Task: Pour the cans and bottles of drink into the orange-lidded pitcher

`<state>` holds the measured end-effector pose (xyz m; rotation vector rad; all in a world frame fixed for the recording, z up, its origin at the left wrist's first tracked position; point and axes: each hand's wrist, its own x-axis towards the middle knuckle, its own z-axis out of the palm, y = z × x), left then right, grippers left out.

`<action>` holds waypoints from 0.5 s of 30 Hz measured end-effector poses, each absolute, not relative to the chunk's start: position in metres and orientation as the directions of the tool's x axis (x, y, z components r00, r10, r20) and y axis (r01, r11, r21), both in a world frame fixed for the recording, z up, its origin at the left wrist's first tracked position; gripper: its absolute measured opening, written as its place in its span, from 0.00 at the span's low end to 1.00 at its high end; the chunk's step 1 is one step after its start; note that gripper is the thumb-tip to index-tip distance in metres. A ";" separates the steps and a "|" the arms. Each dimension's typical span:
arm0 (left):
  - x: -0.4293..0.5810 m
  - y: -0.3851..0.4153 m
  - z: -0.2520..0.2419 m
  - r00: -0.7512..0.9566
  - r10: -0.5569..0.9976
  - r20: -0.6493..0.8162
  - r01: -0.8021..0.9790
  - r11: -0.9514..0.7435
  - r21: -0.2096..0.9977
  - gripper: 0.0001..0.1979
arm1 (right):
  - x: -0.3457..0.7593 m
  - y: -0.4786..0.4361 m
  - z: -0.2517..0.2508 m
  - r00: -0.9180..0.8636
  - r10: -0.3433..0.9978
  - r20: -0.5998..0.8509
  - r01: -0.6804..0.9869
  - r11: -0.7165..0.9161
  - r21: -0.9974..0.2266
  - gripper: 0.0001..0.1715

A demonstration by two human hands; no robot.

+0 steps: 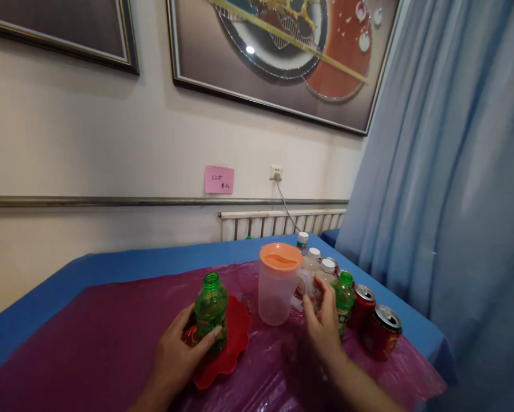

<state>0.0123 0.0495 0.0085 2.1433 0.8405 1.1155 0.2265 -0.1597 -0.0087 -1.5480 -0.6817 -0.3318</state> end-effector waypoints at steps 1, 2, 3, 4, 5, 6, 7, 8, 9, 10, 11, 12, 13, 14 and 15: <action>0.013 0.049 0.008 0.447 0.748 0.492 0.272 -0.637 0.721 0.32 | 0.217 -0.168 -0.012 0.742 0.210 0.637 0.650 0.009 -0.760 0.29; 0.013 0.049 0.007 0.437 0.751 0.495 0.280 -0.636 0.719 0.32 | 0.206 -0.175 -0.017 0.701 0.231 0.674 0.692 0.004 -0.722 0.30; 0.013 0.048 0.006 0.424 0.756 0.499 0.289 -0.635 0.717 0.33 | 0.195 -0.181 -0.023 0.665 0.283 0.691 0.718 0.013 -0.696 0.30; 0.013 0.047 0.005 0.412 0.760 0.503 0.296 -0.634 0.714 0.34 | 0.185 -0.185 -0.029 0.624 0.352 0.698 0.737 0.032 -0.675 0.32; 0.012 0.045 0.005 0.404 0.761 0.507 0.301 -0.634 0.712 0.35 | 0.175 -0.186 -0.034 0.572 0.429 0.699 0.754 0.060 -0.654 0.35; 0.012 0.043 0.005 0.401 0.761 0.511 0.303 -0.636 0.710 0.35 | 0.166 -0.186 -0.038 0.520 0.498 0.694 0.765 0.091 -0.638 0.39; 0.011 0.041 0.005 0.407 0.756 0.512 0.300 -0.641 0.707 0.35 | 0.158 -0.182 -0.040 0.476 0.549 0.687 0.769 0.119 -0.628 0.43; 0.010 0.038 0.007 0.424 0.747 0.512 0.293 -0.648 0.703 0.36 | 0.152 -0.177 -0.040 0.443 0.585 0.680 0.768 0.143 -0.624 0.46; 0.009 0.035 0.008 0.448 0.734 0.511 0.282 -0.658 0.698 0.36 | 0.147 -0.170 -0.038 0.424 0.609 0.671 0.763 0.159 -0.627 0.49; 0.008 0.032 0.010 0.468 0.717 0.517 0.265 -0.672 0.691 0.36 | 0.143 -0.163 -0.033 0.416 0.625 0.660 0.755 0.167 -0.634 0.51; 0.007 0.030 0.011 0.485 0.696 0.530 0.243 -0.689 0.682 0.36 | 0.140 -0.156 -0.026 0.412 0.644 0.645 0.748 0.165 -0.643 0.52; 0.006 0.028 0.011 0.498 0.672 0.548 0.218 -0.709 0.671 0.36 | 0.138 -0.149 -0.018 0.412 0.666 0.622 0.740 0.153 -0.655 0.53; 0.005 0.027 0.010 0.504 0.649 0.571 0.193 -0.728 0.657 0.36 | 0.136 -0.143 -0.009 0.416 0.689 0.593 0.730 0.136 -0.670 0.53; 0.005 0.027 0.008 0.494 0.631 0.598 0.177 -0.746 0.642 0.36 | 0.135 -0.139 0.000 0.415 0.714 0.564 0.719 0.122 -0.685 0.54; 0.005 0.028 0.005 0.488 0.617 0.617 0.161 -0.759 0.631 0.36 | 0.134 -0.136 0.009 0.409 0.737 0.539 0.705 0.120 -0.699 0.54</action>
